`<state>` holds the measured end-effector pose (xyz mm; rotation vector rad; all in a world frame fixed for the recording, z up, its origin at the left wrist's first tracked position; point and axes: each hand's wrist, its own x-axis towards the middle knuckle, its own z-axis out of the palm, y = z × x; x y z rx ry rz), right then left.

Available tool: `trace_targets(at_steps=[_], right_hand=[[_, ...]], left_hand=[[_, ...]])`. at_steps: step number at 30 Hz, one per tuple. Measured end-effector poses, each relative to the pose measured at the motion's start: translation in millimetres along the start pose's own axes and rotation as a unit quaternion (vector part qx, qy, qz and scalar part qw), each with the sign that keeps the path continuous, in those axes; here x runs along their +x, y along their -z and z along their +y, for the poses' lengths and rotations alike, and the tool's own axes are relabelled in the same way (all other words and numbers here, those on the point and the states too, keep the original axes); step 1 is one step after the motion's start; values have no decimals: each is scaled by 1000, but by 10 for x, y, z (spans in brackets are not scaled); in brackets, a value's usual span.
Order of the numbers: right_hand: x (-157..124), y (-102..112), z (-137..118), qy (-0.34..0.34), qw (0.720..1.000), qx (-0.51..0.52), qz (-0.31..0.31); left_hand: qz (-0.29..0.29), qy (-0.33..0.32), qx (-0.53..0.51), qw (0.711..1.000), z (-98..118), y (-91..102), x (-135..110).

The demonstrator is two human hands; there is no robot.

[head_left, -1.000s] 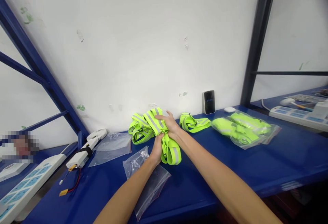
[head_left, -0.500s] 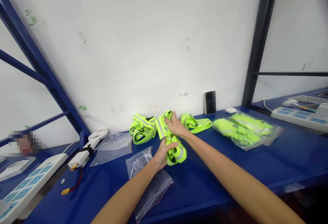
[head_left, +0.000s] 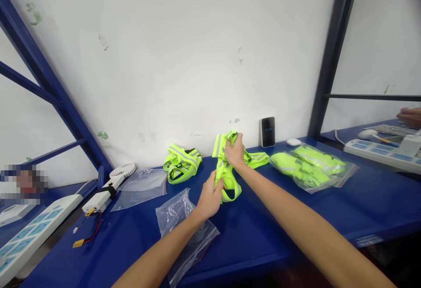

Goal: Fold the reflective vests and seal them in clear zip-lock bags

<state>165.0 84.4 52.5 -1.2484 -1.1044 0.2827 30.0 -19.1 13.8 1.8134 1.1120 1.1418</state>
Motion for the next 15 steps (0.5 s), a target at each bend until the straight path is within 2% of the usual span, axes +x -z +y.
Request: trace_targets(at_steps=[2, 4, 8, 11, 15], right_hand=[[36, -11, 23, -2, 1000, -9, 11], [68, -17, 24, 13, 1000, -14, 20], [78, -53, -51, 63, 996, -1, 57], [30, -134, -146, 27, 993, 40, 111], [-41, -231, -240, -35, 985, 85, 149]], left_hand=[[-5, -2, 19, 1000, 45, 10, -20], [7, 1, -5, 1000, 56, 20, -5], [43, 61, -134, 988, -67, 33, 103], [71, 95, -269, 956, -158, 50, 177], [29, 116, -440, 890, -84, 83, 170]])
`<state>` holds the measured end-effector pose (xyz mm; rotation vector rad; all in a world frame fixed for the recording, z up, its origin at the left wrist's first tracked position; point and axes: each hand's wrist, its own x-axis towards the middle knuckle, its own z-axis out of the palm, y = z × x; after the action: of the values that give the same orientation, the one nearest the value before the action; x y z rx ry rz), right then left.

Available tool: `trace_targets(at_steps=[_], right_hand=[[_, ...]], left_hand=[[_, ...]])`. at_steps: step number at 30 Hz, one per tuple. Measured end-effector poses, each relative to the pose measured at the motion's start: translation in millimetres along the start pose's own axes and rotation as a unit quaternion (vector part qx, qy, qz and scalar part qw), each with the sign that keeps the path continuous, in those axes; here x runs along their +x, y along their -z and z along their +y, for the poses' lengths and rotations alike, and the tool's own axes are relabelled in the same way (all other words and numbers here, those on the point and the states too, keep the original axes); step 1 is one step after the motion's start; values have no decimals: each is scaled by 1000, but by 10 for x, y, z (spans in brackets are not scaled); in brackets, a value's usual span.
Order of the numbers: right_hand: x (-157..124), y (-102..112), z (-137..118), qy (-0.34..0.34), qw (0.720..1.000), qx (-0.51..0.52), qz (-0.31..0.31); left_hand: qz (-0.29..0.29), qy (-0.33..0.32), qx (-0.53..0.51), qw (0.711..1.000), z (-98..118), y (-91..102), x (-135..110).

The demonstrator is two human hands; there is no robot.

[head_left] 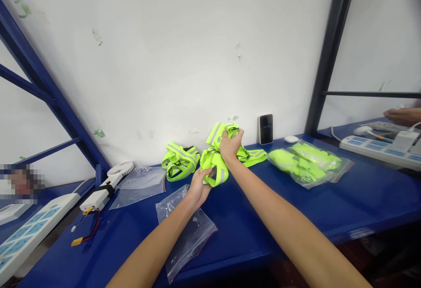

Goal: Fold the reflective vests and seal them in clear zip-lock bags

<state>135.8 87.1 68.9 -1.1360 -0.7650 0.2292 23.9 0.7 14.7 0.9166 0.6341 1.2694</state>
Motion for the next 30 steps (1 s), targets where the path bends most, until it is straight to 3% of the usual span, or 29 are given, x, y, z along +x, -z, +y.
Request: trace_targets(at_steps=[3, 6, 8, 10, 12, 13, 15, 19, 22, 24, 26, 28, 30], right_hand=[[-24, 40, -8, 58, 997, -1, -50], [18, 184, 43, 224, 962, -34, -155], [70, 316, 101, 348, 898, -66, -261], [115, 458, 152, 436, 816, -94, -368], [128, 600, 181, 468, 759, -106, -439], [120, 668, 188, 465, 749, -106, -460], [78, 787, 196, 429, 762, -91, -476], [-50, 907, 235, 274, 841, -47, -464], [-152, 886, 279, 184, 861, -35, -473], [-221, 848, 300, 159, 864, -34, -477], [-288, 817, 306, 151, 861, -31, -484], [-350, 808, 296, 147, 856, -28, -495], [-403, 818, 271, 137, 851, -25, -506]], left_hand=[[-32, 27, -27, 999, 43, -55, -76], [-30, 26, -14, 999, 42, -68, -115], [-18, 23, -4, 1000, 40, -70, -116], [-9, 13, 1, 1000, 47, -81, -111], [-11, -6, -4, 1000, 56, -97, -116], [-16, -16, -10, 1000, 58, -103, -123], [-44, -30, -17, 998, 43, -107, -141], [-109, -49, 64, 991, -61, -82, -143], [-48, -73, 208, 974, -116, -29, -90], [18, -88, 330, 940, -89, 30, -55], [66, -121, 442, 886, -17, 96, -37], [92, -187, 501, 840, 59, 153, -33], [90, -244, 506, 823, 100, 194, -24]])
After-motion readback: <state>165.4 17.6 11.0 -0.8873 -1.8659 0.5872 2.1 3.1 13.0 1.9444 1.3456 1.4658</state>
